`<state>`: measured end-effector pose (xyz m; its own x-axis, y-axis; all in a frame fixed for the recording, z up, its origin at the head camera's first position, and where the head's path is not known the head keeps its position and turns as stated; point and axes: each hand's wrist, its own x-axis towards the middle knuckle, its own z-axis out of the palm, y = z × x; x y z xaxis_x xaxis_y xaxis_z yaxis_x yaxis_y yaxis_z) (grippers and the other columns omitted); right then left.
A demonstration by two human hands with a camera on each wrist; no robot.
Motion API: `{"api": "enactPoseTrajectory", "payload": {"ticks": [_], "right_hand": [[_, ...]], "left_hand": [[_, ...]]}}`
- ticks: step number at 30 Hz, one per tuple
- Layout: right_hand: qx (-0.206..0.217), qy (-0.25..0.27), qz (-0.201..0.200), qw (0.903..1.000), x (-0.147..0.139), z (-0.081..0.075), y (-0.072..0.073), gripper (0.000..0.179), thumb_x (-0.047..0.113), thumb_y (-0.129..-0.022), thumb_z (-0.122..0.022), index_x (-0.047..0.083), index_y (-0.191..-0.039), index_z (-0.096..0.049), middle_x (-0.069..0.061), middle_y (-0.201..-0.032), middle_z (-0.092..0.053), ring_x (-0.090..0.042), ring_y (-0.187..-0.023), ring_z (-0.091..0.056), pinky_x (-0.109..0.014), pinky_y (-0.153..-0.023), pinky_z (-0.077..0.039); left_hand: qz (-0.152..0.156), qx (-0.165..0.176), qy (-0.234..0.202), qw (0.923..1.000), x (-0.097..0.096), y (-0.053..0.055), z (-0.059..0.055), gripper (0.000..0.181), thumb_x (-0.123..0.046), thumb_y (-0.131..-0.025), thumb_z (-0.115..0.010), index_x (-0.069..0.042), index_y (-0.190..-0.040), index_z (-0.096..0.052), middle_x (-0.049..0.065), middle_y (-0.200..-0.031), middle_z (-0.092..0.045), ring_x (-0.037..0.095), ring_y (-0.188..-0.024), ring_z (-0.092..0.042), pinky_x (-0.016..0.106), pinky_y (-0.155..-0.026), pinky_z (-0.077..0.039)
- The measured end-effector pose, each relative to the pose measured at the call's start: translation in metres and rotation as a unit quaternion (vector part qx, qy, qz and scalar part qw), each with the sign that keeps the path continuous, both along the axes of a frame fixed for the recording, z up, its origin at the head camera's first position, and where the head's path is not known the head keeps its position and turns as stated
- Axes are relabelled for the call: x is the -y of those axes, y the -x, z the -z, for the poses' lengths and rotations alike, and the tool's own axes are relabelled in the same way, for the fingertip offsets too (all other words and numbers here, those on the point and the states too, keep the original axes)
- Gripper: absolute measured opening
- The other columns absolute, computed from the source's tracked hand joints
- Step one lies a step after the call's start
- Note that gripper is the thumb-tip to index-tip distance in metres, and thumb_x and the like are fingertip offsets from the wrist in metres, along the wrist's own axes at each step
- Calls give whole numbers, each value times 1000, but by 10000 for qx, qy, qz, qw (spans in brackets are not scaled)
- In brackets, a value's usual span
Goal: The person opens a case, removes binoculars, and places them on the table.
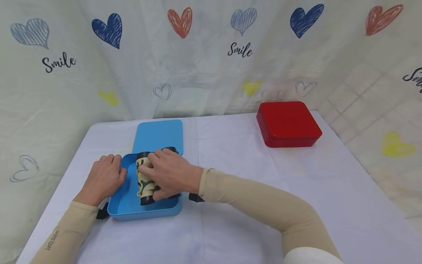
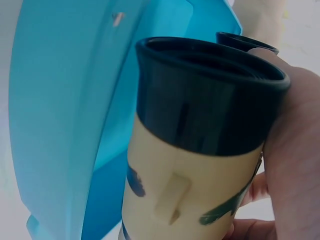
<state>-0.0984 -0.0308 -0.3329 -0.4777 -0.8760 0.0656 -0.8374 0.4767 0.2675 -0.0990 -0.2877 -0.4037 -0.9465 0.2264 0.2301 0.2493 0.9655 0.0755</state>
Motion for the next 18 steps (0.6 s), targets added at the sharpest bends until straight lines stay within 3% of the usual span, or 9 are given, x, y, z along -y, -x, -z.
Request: {"api": "enactPoseTrajectory", "payload": {"ticks": [6,18], "right_hand": [[-28,122,-65,9999,-6,-3,1,56,63,-85,-65,24,-122,-54,0,-105,-59,-16,-91,-56,-30,-84,-49],[-135,194,-121,9996,-20,-6,-2,55,62,-84,-66,22,-120,-54,0,-103,-59,-17,-92,-55,-30,-82,-48]], "left_hand": [[-39,101,-14,9999,0,-1,-1,20,-15,-96,-55,5,-93,-57,15,-76,-53,26,-70,-47,38,-62,-41],[-18,-8,14,10000,0,0,1,19,-14,-96,-56,4,-93,-56,14,-75,-52,26,-70,-47,37,-61,-41]]}}
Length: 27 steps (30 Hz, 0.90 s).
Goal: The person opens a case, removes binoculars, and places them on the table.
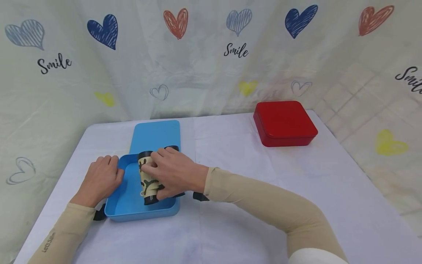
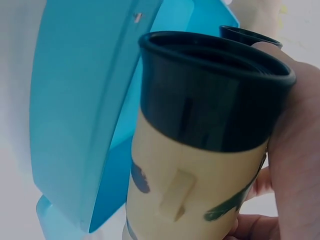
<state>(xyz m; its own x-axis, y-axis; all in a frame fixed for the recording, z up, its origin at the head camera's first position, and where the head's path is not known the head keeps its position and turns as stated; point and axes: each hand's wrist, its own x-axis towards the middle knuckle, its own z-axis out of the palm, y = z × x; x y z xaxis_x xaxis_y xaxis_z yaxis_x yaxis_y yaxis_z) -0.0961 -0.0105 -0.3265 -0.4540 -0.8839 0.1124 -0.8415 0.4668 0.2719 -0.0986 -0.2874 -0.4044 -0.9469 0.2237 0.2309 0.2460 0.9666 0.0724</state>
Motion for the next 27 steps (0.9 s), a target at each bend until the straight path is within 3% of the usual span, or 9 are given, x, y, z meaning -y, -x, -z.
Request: {"api": "enactPoseTrajectory", "payload": {"ticks": [17,27], "right_hand": [[75,242,41,9997,-22,5,5,48,51,-80,-68,21,-115,-56,0,-96,-56,-16,-85,-49,-31,-79,-45],[29,445,142,9989,-38,7,9,48,49,-77,-67,19,-113,-57,-2,-96,-54,-17,-84,-48,-32,-76,-45]], "left_hand": [[110,-166,-86,9998,2,-2,3,15,-10,-93,-55,2,-85,-53,12,-70,-47,24,-64,-42,33,-58,-33],[184,-166,0,9997,0,-1,-1,15,-10,-93,-56,3,-87,-54,13,-71,-48,24,-64,-43,34,-58,-36]]}}
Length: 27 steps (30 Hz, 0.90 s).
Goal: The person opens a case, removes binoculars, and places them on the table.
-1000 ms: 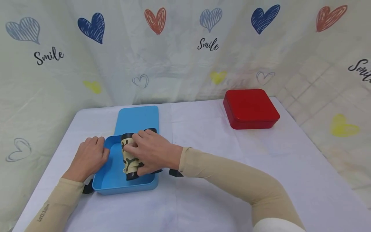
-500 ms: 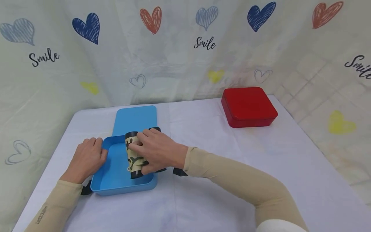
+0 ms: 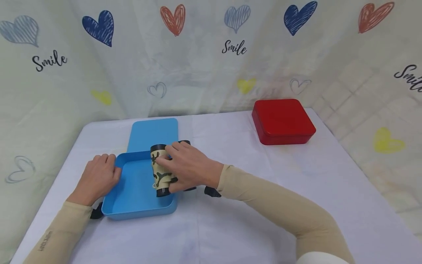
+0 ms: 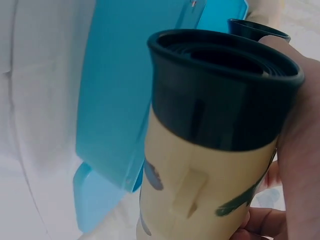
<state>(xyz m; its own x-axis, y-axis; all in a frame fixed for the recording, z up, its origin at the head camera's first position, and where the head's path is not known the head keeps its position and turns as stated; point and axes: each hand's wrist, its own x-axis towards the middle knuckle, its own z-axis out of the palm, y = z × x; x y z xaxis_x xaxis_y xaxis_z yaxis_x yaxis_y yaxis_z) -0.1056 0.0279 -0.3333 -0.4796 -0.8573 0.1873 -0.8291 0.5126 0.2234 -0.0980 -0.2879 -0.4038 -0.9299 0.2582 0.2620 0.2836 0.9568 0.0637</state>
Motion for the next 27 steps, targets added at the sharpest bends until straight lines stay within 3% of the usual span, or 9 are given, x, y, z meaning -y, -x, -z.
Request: {"api": "enactPoseTrajectory", "payload": {"ticks": [10,27], "right_hand": [[-49,101,68,9999,-14,0,2,49,50,-77,-68,19,-113,-56,-2,-94,-55,-18,-84,-49,-31,-75,-45],[-13,25,223,9997,-36,4,4,54,54,-79,-70,19,-118,-57,-3,-97,-57,-17,-89,-52,-31,-75,-47]], "left_hand": [[-86,201,-8,9998,1,0,1,18,-13,-95,-55,5,-92,-55,13,-74,-50,25,-68,-45,36,-60,-37],[-45,218,51,9997,1,-1,1,17,-13,-95,-56,3,-91,-54,12,-73,-49,24,-68,-44,35,-60,-35]]}}
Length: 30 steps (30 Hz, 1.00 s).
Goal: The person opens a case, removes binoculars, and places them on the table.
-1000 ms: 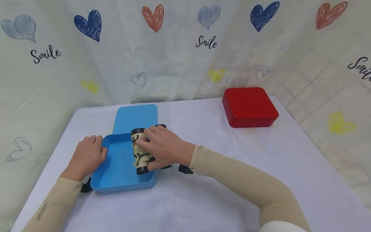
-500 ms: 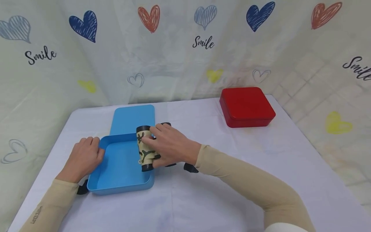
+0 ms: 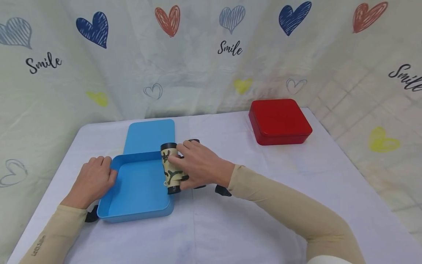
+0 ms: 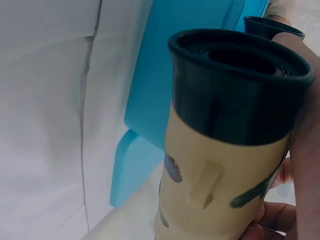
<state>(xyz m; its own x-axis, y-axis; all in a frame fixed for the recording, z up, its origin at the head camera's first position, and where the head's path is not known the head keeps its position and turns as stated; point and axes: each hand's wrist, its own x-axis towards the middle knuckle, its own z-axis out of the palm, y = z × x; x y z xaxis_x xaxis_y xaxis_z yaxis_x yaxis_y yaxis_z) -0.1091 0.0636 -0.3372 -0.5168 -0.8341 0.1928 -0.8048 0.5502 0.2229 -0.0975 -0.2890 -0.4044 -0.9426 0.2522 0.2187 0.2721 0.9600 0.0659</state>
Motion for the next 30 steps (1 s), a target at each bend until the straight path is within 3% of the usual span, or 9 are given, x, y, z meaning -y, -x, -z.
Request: {"api": "enactPoseTrajectory", "payload": {"ticks": [30], "right_hand": [[43,-38,160,9999,-30,14,6,51,52,-81,-71,18,-116,-57,-4,-97,-59,-19,-89,-53,-33,-80,-49]], "left_hand": [[67,-143,173,9997,-3,0,-1,18,-12,-94,-58,5,-90,-55,13,-71,-50,24,-66,-45,35,-58,-36]]}}
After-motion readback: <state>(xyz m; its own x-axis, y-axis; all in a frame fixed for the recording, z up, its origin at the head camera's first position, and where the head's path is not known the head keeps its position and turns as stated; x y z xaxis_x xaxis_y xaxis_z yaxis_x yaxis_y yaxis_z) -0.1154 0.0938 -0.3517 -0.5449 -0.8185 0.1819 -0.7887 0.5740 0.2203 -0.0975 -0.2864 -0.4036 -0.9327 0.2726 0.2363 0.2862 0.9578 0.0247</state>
